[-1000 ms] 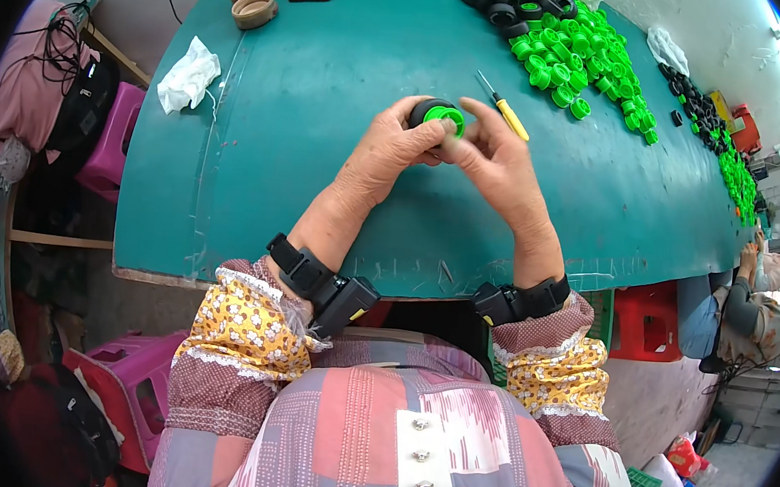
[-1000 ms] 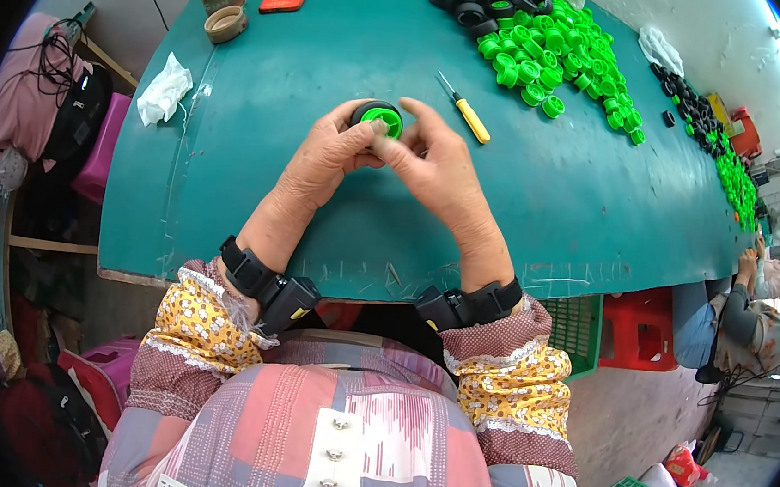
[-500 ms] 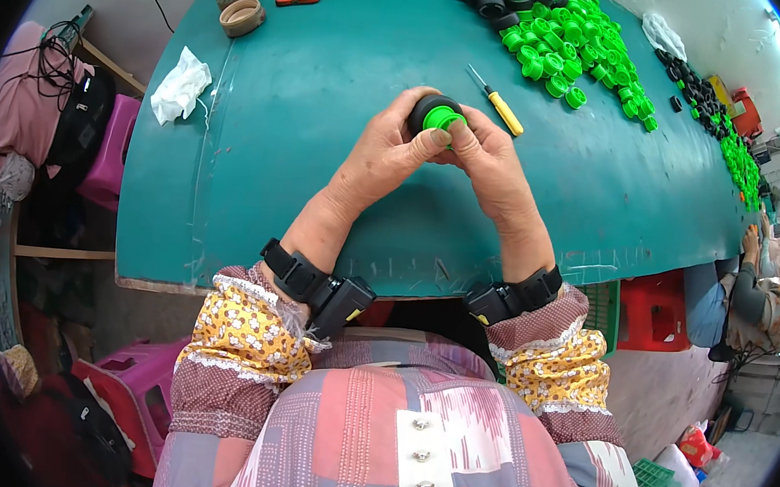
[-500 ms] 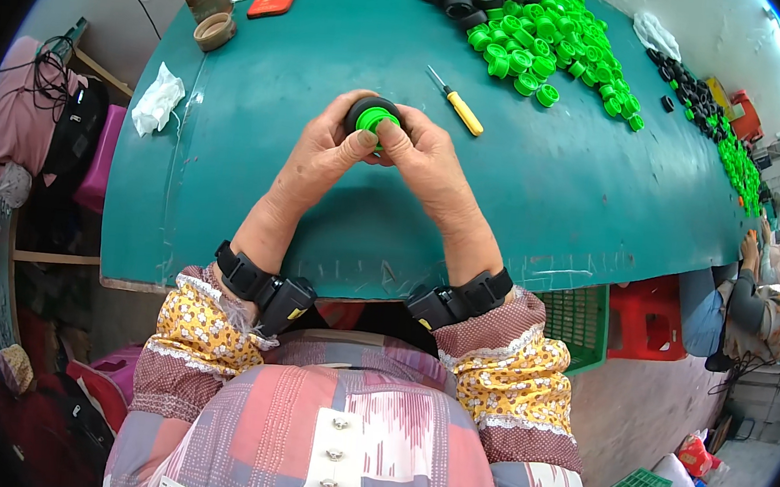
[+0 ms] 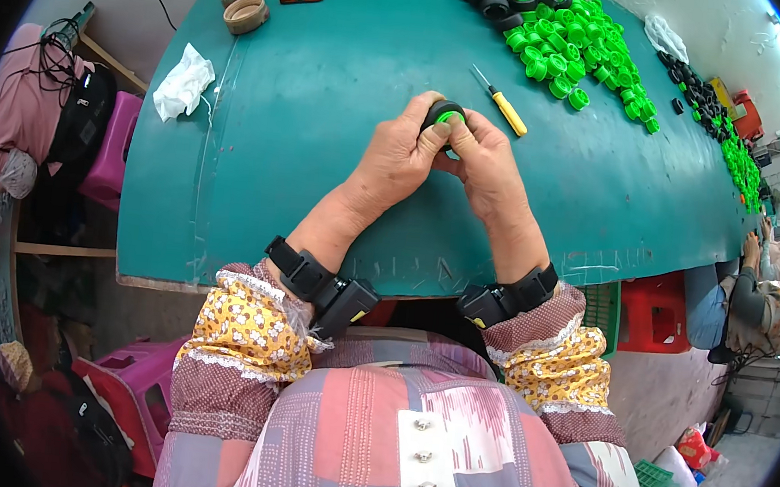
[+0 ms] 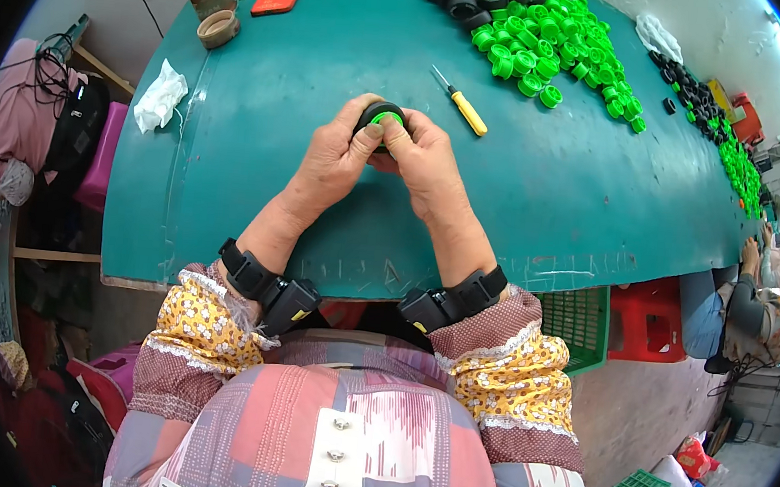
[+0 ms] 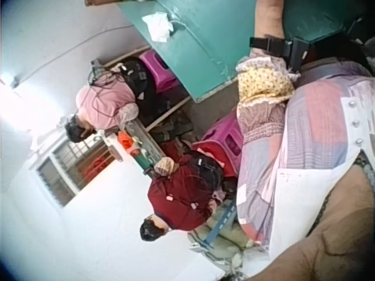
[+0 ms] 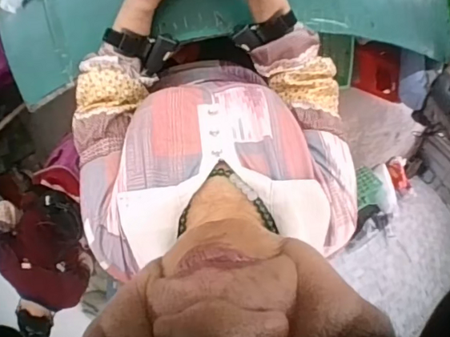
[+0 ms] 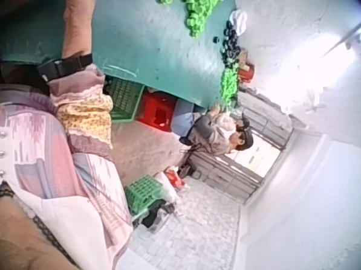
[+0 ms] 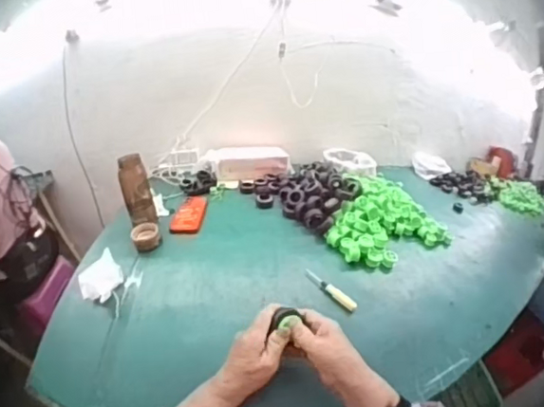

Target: Assembling black rubber tires onto green plastic wheel hubs.

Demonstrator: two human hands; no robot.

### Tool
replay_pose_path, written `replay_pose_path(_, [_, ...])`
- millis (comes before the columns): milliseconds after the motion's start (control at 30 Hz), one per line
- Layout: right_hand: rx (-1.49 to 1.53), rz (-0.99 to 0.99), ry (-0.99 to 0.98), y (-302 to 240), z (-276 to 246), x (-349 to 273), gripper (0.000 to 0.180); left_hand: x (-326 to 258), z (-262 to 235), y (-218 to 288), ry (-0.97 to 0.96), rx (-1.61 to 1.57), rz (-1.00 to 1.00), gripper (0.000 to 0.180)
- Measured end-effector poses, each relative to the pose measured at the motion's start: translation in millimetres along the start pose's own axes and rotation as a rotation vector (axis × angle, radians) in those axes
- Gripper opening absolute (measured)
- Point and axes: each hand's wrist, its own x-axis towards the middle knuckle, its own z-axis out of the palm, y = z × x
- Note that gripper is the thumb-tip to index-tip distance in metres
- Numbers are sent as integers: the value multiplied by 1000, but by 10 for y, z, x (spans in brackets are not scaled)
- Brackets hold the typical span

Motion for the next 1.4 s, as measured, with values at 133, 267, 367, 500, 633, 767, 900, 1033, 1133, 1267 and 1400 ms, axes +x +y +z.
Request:
replay_pose_path(133, [64, 0, -30, 26, 5, 11, 30, -10, 1, -11, 15, 3, 11, 27])
replay_pose_path(267, [58, 9, 5, 44, 37, 30, 29, 7, -1, -7, 27, 35, -18, 26])
replay_pose_path(367, [72, 39, 13, 79, 80, 64, 29, 2, -19, 1, 49, 49, -38, 25])
replay_pose_path(500, [43, 55, -56, 80, 60, 173, 36, 45, -58, -26, 127, 75, -27, 26])
replay_pose_path(633, [-169, 41, 31, -97, 104, 140, 48, 47, -160, 74, 222, 209, 0, 29])
replay_pose_path(767, [-102, 13, -31, -91, 150, 112, 51, 21, -202, 101, 223, 604, 240, 36])
replay_pose_path(900, [12, -54, -26, -85, 110, 96, 46, -10, -151, 216, 207, 257, 72, 46])
replay_pose_path(1033, [105, -11, -220, -176, 117, 39, 39, 64, -407, 85, 156, -282, -226, 38])
replay_pose_path(1133, [23, -1, -168, -160, 132, 92, 38, 126, -476, 20, 1, -392, -389, 29])
replay_pose_path(1267, [56, 13, -151, -141, 105, 376, 36, 311, -465, -88, 52, -412, -345, 28])
replay_pose_path(1400, [-96, -65, -90, -68, 137, 499, 36, 362, -293, -142, 229, -354, -294, 26])
